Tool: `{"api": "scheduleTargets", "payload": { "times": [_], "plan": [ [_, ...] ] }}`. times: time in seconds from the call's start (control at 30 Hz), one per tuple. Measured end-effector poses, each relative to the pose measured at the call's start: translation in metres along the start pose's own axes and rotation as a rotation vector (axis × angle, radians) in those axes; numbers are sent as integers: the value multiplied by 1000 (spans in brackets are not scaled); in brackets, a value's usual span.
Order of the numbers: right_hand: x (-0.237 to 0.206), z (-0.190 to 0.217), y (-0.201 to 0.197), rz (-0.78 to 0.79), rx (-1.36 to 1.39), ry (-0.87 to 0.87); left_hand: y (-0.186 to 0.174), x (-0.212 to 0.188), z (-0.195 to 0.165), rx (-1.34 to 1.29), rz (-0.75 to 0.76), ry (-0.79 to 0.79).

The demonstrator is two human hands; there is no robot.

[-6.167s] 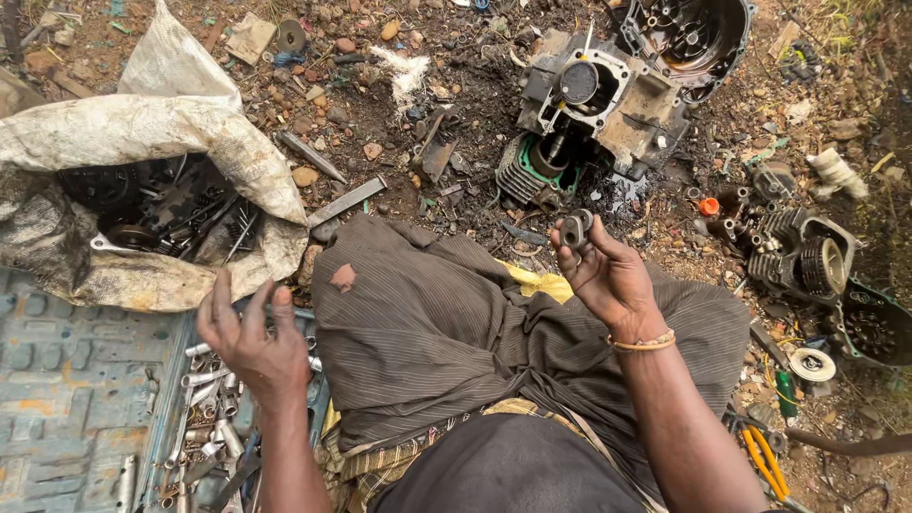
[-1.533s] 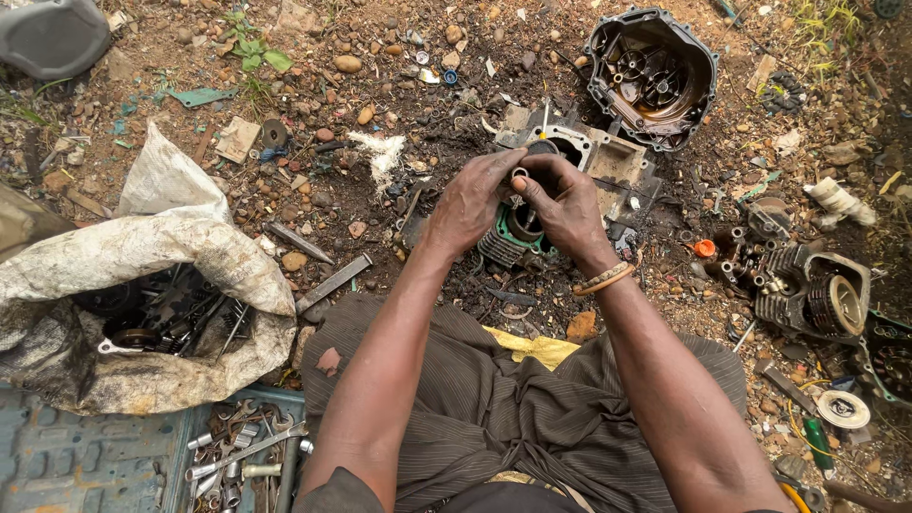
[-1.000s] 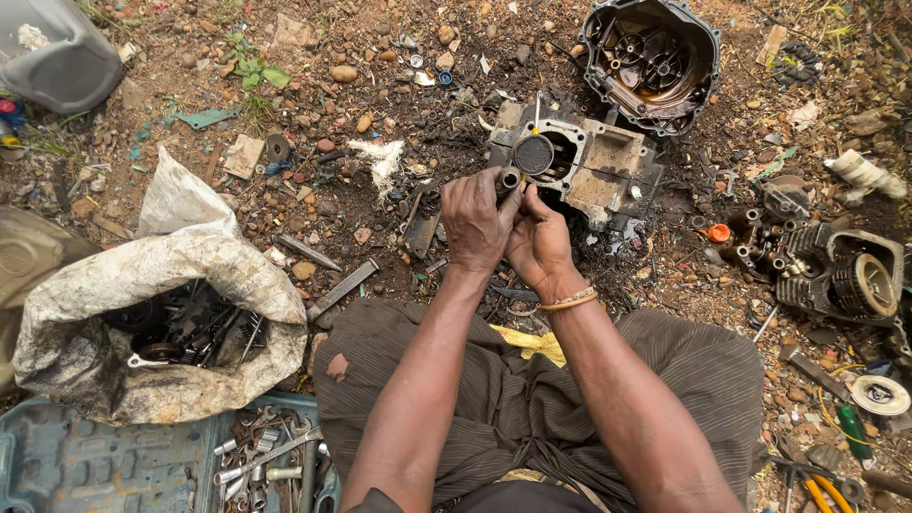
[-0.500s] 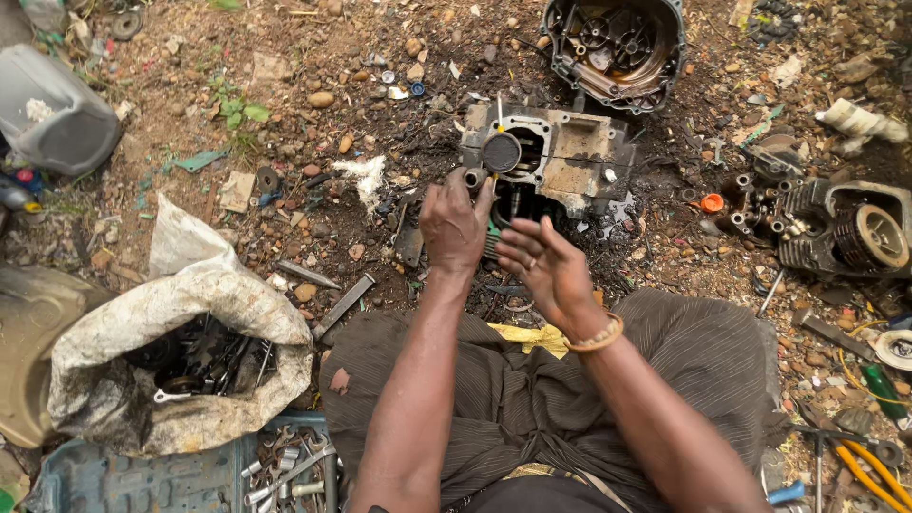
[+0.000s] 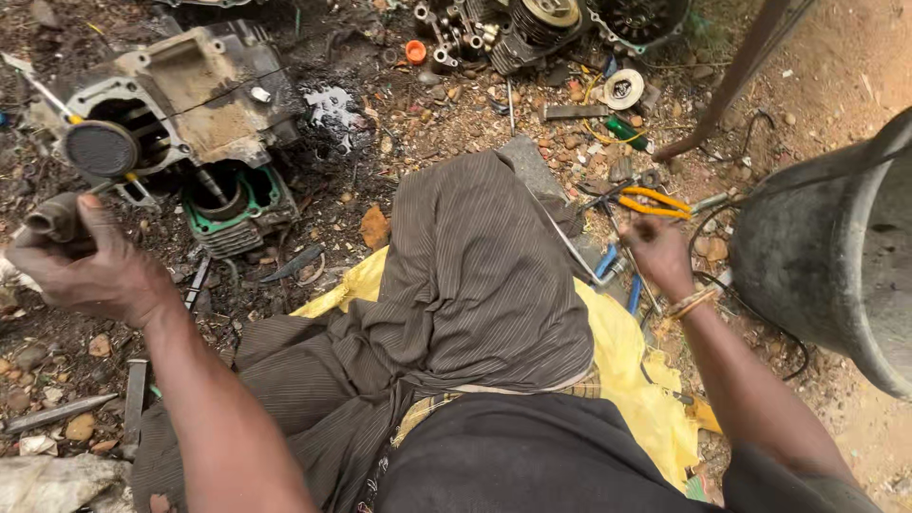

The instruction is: The person sits on the ground and uses a wrench to tighten bolts on a disassembled engine block. They repeatedly insert and remove a cylindrical metal part, then use the wrench to secure it in place.

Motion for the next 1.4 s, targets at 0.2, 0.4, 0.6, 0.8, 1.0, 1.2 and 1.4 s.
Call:
{"api": "scheduleTargets", "payload": {
  "times": [0.2,0.4,0.6,0.8,1.0,1.2,1.4],
  "plan": [
    [-39,-9,59,4,-423,-229,10,-8,18,-84,48,99],
    [-31,-17,68,437,-420,169,4,0,21,40,72,-26],
    [-46,18,15,416,886,123,1,-3,1,-16,73,-84],
    [-105,120,-75,280,1348,-148,-7,5,-17,-86,113,-171],
    [-124,207,-121,760,1490,-402,-14,9,-30,51,119,-180],
    [-133,240,-32,523,563,-214,-1,10,-21,107,107,-304],
    [-194,343,89,846,336,-490,5,6,-21,108,73,-300]
  ]
}}
Point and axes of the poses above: each hand's wrist, its own x-axis towards the middle knuckle, its own y-axis out of the palm, z = x × y, the point moved 4 cm from there along x, towards the middle knuckle, and after that the axes turned 5 degrees about z, right-handed, at the moved point
